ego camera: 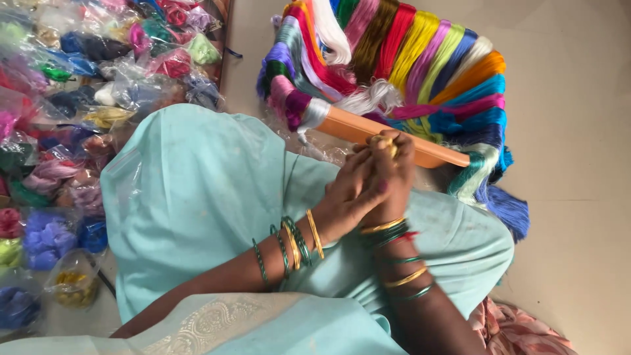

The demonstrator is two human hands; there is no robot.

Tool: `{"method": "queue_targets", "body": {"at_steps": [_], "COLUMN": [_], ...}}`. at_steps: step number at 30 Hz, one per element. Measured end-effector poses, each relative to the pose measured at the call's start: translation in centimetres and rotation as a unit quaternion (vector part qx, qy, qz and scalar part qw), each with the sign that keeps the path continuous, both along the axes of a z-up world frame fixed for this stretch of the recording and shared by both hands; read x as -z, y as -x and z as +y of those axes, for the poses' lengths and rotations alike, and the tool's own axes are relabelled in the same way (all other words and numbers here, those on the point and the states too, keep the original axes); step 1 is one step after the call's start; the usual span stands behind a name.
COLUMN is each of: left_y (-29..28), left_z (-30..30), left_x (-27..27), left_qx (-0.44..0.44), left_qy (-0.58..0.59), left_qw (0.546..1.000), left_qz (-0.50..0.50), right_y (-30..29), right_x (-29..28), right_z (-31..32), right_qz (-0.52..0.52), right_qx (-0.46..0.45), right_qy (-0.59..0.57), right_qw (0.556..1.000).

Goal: The person gathers bundles of colored thread, wraps them with a gold-colored ribbon, and then pulls lengths of white thread from a larger skein to create new bundles.

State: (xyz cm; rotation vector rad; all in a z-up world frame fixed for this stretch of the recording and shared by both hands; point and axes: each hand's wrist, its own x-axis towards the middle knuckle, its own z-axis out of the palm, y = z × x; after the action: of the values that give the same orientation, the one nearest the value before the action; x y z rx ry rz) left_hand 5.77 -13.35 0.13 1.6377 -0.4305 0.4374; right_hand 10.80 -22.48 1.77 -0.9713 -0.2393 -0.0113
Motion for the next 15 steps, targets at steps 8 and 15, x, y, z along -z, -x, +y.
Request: {"method": "queue_targets", "body": {"at_steps": [8,15], "left_y": [-1.0,-1.3], "left_z": [5.6,5.4], "left_x": [3.6,5.0], "left_qx": [-0.164,-0.022], "left_qy": [-0.382,-0.516], "left_qw": [0.910,0.834], "left_qz": [0.001,0.196], "right_y": [-9.3,-12.1], "right_x": [-1.6,10.4], "right_z": [-8.7,-10.2], "right_qz": [-0.018,-0.146], "right_qx": [-0.246,-0.155], "right_qy": [0.626,0.728], "right_qw": [0.740,0.652]}}
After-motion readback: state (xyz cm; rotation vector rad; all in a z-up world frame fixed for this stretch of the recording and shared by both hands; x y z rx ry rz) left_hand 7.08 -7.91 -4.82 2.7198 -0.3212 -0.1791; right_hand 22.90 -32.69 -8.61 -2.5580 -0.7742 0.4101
